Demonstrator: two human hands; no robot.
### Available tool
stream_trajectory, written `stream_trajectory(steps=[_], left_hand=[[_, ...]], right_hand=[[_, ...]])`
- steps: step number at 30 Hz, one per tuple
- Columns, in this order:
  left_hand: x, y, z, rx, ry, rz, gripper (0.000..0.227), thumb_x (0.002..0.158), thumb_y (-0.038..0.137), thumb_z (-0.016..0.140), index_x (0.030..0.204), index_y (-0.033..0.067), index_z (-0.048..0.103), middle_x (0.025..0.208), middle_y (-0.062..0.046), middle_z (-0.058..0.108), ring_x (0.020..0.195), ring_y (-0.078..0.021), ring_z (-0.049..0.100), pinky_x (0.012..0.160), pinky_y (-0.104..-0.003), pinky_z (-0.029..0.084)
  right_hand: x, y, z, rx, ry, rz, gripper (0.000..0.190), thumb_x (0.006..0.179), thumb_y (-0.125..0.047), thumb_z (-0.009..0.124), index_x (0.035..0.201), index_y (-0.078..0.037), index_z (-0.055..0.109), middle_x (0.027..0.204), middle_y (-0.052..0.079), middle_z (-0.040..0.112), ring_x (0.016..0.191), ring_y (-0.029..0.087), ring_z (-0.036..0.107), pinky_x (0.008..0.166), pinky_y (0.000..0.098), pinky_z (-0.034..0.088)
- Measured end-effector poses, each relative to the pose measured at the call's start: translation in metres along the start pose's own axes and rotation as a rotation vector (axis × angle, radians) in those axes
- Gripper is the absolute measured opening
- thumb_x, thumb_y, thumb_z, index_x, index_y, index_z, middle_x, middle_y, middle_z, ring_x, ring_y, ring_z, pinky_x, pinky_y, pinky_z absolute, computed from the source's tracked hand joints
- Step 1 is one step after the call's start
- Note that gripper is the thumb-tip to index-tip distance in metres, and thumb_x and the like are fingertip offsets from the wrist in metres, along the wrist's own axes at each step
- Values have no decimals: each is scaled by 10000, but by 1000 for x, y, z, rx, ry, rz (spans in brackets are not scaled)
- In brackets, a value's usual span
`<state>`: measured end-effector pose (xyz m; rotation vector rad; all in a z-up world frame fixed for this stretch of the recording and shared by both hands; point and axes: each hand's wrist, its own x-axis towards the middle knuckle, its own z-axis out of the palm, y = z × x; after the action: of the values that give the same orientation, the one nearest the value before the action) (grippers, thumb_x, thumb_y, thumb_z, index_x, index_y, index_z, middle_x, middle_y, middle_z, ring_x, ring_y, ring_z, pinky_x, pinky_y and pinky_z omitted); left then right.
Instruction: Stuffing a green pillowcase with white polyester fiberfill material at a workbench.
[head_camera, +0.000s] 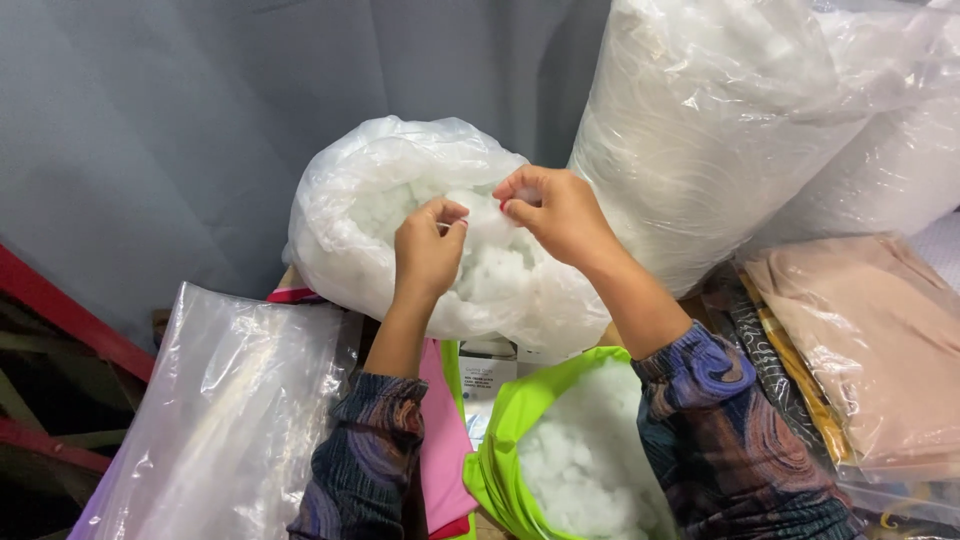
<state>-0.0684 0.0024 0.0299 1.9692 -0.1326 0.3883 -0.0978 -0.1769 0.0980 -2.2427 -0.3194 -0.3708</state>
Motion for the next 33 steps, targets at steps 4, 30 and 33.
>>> stream_trajectory(steps=[4, 30, 33], left_hand=[[19, -83, 56, 395, -299, -42, 271, 896, 255, 656, 1125, 152, 757, 1048, -125, 777, 1090, -342, 723, 949, -460, 564], [-91, 59, 8, -773, -169, -214, 403, 990, 268, 580, 1318, 34, 584, 1236, -133, 572, 1146, -238, 550, 1014, -419, 550], [-120, 47, 35, -1029, -449, -366, 476, 1016, 341, 563, 1420, 100, 487, 1322, -94, 549, 1189, -240, 562, 1040, -448, 536]], right_hand=[[26, 77, 52, -427, -254, -3, 339, 876, -202, 744, 1212, -163, 743, 1128, 167, 763, 1082, 416, 712, 946, 522, 566], [-66, 14, -28, 502, 18, 75, 303, 721, 38, 703, 1012, -43, 725, 846, 13, 706, 763, 101, 636, 759, 264, 560], [-103, 24, -35, 379, -8, -20, 295, 743, 14, 740, 1026, -70, 729, 869, 38, 735, 809, 125, 644, 781, 287, 538]])
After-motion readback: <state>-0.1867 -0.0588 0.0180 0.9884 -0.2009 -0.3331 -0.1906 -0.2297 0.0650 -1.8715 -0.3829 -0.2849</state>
